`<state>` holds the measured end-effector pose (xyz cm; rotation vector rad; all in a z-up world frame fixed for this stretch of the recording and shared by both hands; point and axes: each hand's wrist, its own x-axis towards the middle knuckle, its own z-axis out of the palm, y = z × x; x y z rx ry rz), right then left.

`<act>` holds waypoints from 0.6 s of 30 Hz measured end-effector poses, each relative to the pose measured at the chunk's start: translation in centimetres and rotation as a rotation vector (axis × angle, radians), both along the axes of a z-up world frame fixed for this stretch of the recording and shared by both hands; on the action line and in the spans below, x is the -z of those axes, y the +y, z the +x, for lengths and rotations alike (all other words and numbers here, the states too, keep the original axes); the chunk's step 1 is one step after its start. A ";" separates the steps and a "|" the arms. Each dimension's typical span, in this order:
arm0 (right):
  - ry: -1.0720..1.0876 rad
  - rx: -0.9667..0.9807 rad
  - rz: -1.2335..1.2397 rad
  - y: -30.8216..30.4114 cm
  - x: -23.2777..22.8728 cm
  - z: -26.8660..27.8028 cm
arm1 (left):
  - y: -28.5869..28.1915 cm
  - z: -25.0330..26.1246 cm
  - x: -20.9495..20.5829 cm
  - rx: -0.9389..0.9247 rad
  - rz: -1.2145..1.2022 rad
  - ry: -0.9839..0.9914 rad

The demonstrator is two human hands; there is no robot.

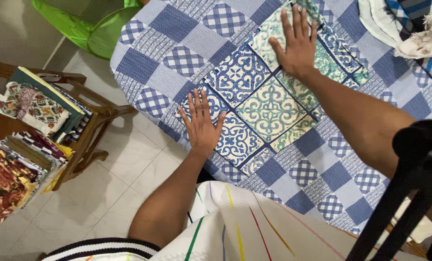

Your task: The person folds a light blue patterned bedsheet on a table, then folds a blue and white patterned quilt. The person stacks the folded items on a nearby chair.

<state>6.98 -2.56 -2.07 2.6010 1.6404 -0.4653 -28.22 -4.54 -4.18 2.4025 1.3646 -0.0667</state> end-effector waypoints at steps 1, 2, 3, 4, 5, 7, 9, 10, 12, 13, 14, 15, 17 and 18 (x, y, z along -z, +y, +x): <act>0.016 0.022 0.013 0.1 -0.2 0.2 | 0.0 0.0 0.0 0.004 0.003 -0.001; 0.032 0.045 0.026 0.2 -0.3 0.3 | 0.0 0.0 0.0 0.006 0.002 0.003; 0.029 0.041 0.027 0.2 -0.5 0.4 | 0.0 0.0 -0.1 0.008 0.001 0.006; 0.026 0.037 0.028 0.3 -0.6 0.5 | 0.1 0.1 -0.1 0.010 0.001 0.008; 0.022 0.034 0.030 0.5 -0.6 0.7 | 0.1 0.1 -0.2 0.011 -0.005 -0.004; 0.022 0.039 0.024 1.0 -0.6 0.9 | 0.2 0.1 -0.4 0.014 -0.016 -0.029; 0.025 0.044 0.041 0.8 -0.6 0.9 | 0.2 0.2 -0.7 0.019 0.005 0.000; 0.028 0.046 0.062 0.8 -0.5 0.7 | 0.3 0.3 -0.9 0.024 0.016 0.013; 0.037 0.059 0.098 -0.5 -0.4 0.5 | 0.5 1.3 -1.2 0.054 0.034 -0.015; 0.042 0.059 0.118 -1.7 -0.1 -0.9 | 0.8 2.0 -1.3 0.066 0.045 -0.031; 0.047 0.059 0.138 -2.8 0.1 -2.2 | 1.1 2.9 -1.3 0.127 0.034 -0.075; 0.042 0.058 0.150 -3.9 0.2 -3.4 | 1.6 4.1 -1.3 0.188 0.018 -0.114; 0.053 0.072 0.171 -5.8 0.7 -5.8 | 2.6 7.0 -1.1 0.332 0.021 -0.203; 0.069 0.087 0.181 -6.7 0.9 -7.1 | 3.2 8.7 -1.0 0.416 0.041 -0.253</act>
